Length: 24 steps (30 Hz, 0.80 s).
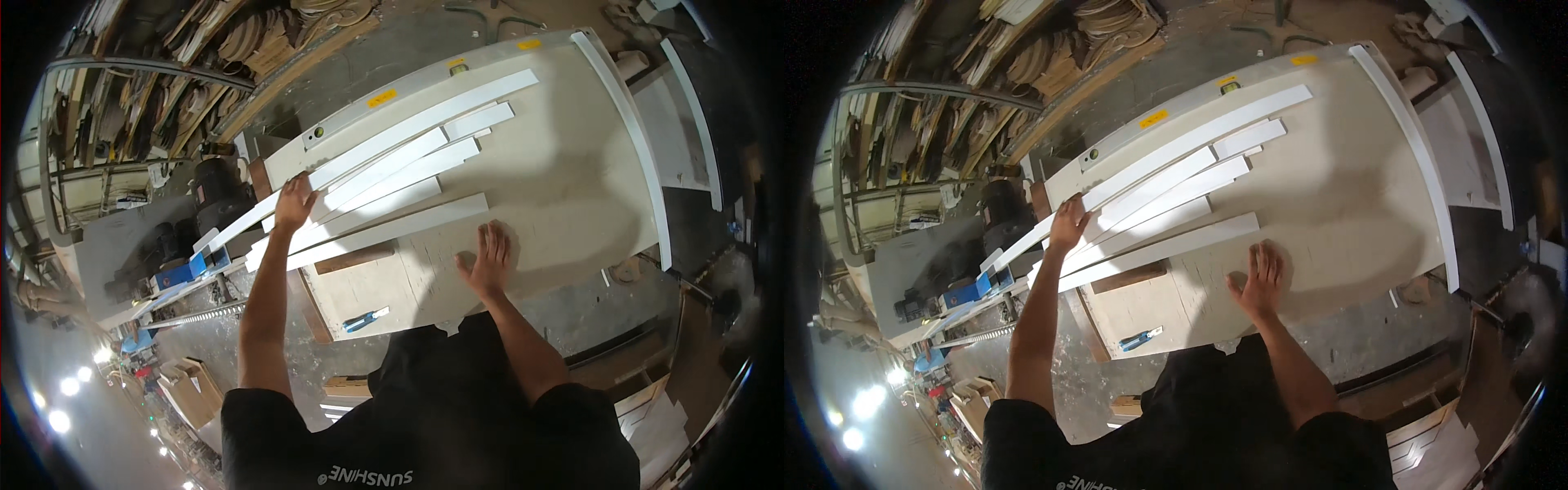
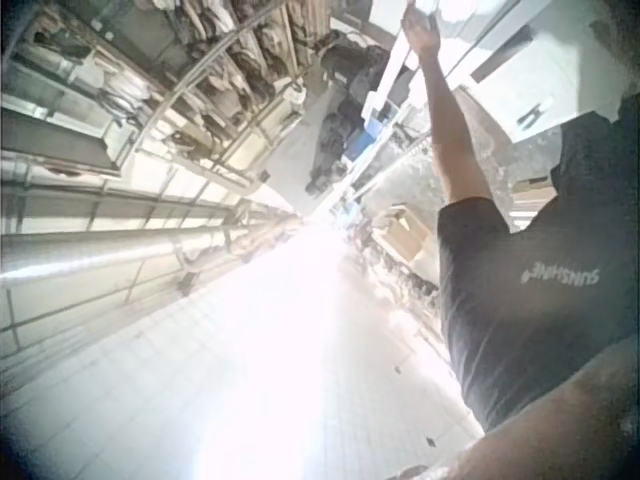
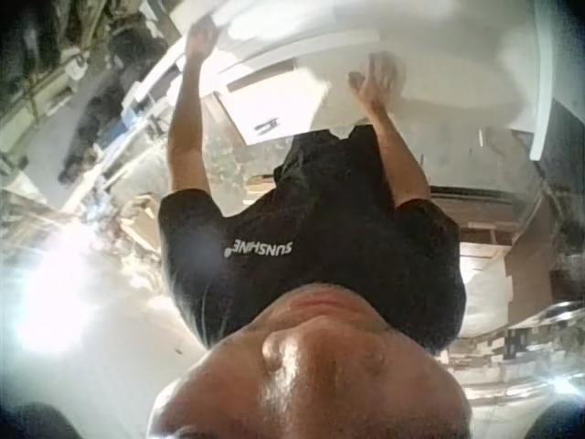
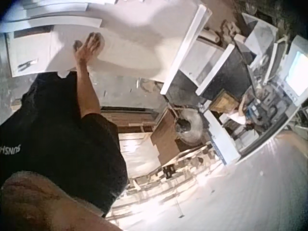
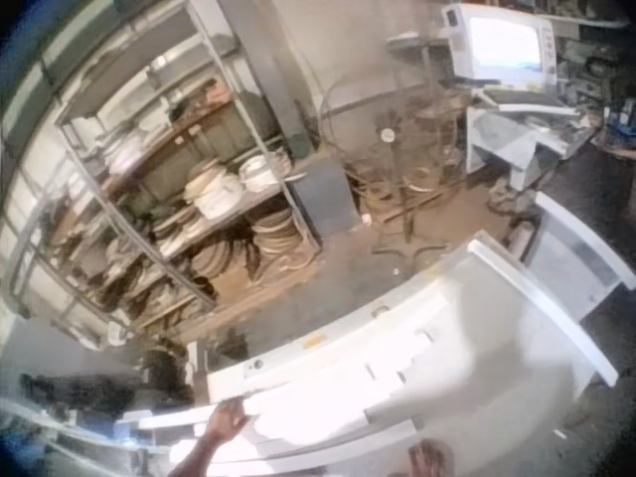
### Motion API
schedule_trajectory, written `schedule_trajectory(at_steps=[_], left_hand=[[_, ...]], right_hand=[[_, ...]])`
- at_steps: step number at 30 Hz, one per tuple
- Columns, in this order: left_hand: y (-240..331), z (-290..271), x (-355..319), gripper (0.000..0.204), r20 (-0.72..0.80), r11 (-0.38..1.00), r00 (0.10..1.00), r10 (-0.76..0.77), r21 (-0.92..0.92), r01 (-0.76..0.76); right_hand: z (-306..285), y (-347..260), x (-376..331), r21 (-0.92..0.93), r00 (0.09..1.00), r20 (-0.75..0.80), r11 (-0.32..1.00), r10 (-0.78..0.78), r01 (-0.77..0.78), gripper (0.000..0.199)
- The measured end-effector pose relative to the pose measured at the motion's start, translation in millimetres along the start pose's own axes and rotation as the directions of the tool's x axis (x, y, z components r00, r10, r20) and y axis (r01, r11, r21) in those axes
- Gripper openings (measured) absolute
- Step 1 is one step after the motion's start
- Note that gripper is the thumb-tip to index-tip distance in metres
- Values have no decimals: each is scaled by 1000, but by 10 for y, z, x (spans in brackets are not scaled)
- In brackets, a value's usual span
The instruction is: The person moves white wooden strips from a stack onto a table, then cleans the ends and faces of the strips using a scraper tool and a cloth before placing them on a separate pallet.
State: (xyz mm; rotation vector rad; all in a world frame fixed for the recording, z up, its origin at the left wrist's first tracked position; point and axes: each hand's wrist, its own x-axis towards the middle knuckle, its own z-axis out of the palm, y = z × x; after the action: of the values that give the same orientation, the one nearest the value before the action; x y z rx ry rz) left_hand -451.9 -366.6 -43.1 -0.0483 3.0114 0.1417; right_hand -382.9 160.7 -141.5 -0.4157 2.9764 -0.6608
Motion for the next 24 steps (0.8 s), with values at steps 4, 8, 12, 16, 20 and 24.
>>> schedule_trajectory(at_steps=[4, 8, 12, 16, 20, 24], left_hand=[[206, -12, 268, 73, 58, 997, 997, 50, -66, -46], [402, 28, 572, 79, 133, 997, 990, 52, -68, -44], [333, -50, 618, 71, 155, 999, 987, 39, -23, -36], [59, -223, 350, 64, 126, 995, 987, 100, 14, -103], [85, -663, -132, 68, 84, 992, 990, 114, 39, -118], [-79, -632, -524, 71, 132, 998, 991, 29, 43, -35]], right_hand=[[26, 15, -28, -58, 1000, -28, 998, -3, 1, 98], [55, -40, -3, -98, 1000, -24, 995, -8, 5, 98], [106, -45, -30, -106, 999, -50, 994, -4, -1, 97], [73, -25, -14, -103, 998, -61, 994, 18, -24, 96], [114, -13, -61, -138, 998, -30, 989, 49, -53, 94], [115, -20, -65, -157, 996, -91, 987, 4, -19, 95]])
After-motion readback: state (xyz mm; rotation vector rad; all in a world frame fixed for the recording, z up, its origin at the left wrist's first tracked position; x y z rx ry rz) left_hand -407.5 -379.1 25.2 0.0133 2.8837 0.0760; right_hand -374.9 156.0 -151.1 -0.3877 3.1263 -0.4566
